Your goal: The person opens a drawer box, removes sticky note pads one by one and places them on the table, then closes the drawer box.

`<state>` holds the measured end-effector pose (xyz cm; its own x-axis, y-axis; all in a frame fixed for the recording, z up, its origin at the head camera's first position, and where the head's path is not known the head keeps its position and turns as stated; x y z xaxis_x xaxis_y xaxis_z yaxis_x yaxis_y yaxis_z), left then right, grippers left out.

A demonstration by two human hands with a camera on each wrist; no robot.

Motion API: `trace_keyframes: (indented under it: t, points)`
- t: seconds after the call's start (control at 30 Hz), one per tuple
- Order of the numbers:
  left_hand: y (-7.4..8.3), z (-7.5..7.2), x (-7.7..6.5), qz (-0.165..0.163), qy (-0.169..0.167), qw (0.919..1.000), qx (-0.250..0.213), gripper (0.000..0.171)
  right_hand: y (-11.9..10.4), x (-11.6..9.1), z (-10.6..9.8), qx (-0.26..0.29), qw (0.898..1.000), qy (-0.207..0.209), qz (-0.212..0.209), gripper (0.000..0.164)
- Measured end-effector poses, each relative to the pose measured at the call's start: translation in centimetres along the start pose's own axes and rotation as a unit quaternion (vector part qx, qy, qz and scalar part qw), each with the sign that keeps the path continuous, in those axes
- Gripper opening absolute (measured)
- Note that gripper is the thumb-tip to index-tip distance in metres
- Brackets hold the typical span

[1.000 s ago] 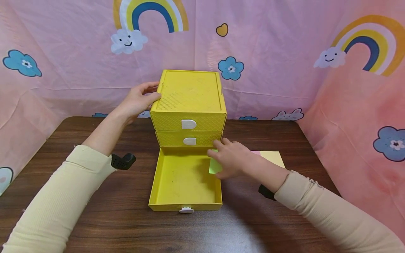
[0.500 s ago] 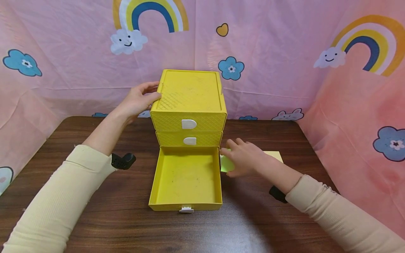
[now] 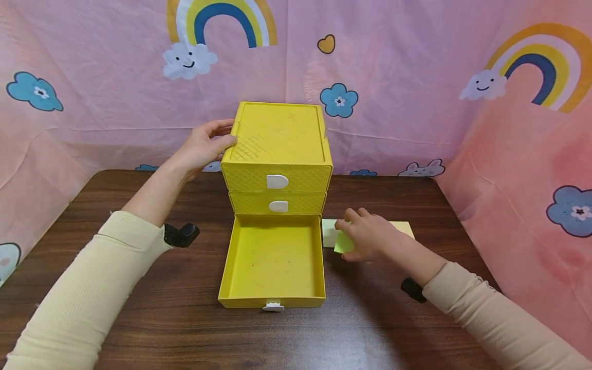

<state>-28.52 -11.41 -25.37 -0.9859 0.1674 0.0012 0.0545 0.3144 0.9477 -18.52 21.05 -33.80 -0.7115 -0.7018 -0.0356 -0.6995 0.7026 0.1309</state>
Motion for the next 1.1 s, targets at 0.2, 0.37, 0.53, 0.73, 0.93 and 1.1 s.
trace_keyframes:
  t: [0.2, 0.37, 0.53, 0.73, 0.93, 1.1]
  points:
    - [0.0, 0.0, 0.0, 0.000, 0.001, 1.0000, 0.002, 0.054, 1.1, -0.4, 0.7, 0.010, 1.000, -0.009, 0.025, 0.055]
    - [0.1, 0.0, -0.1, 0.001, 0.001, 1.0000, 0.003, 0.055, 2.2, -1.0, 1.0, 0.019, 0.998, -0.023, 0.050, 0.055]
    - [0.0, 0.0, -0.1, 0.000, 0.001, 1.0000, 0.002, 0.055, 3.3, -1.5, 1.2, 0.026, 0.996, -0.032, 0.077, 0.057]
    - [-0.1, 0.0, -0.1, 0.001, 0.000, 1.0000, -0.003, 0.055, 4.6, -2.1, 1.6, 0.034, 0.993, -0.039, 0.106, 0.058]
    - [0.0, 0.0, -0.1, 0.002, 0.001, 1.0000, -0.005, 0.055, 5.7, -2.6, 2.0, 0.044, 0.990, -0.049, 0.121, 0.057]
    - [-0.1, 0.0, 0.0, 0.003, 0.003, 1.0000, -0.006, 0.055, 6.5, -3.2, 2.4, 0.047, 0.988, -0.048, 0.140, 0.055]
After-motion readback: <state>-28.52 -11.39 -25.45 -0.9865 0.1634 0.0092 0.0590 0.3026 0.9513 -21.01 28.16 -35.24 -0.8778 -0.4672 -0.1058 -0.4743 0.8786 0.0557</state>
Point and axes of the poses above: each hand's wrist, its own x-axis towards the middle knuckle, its own z-axis out of the palm, y = z × x, the point moved 3 cm from there along x, towards the middle knuckle, and after that the axes turned 2 degrees about -z, right-handed, at the moved point
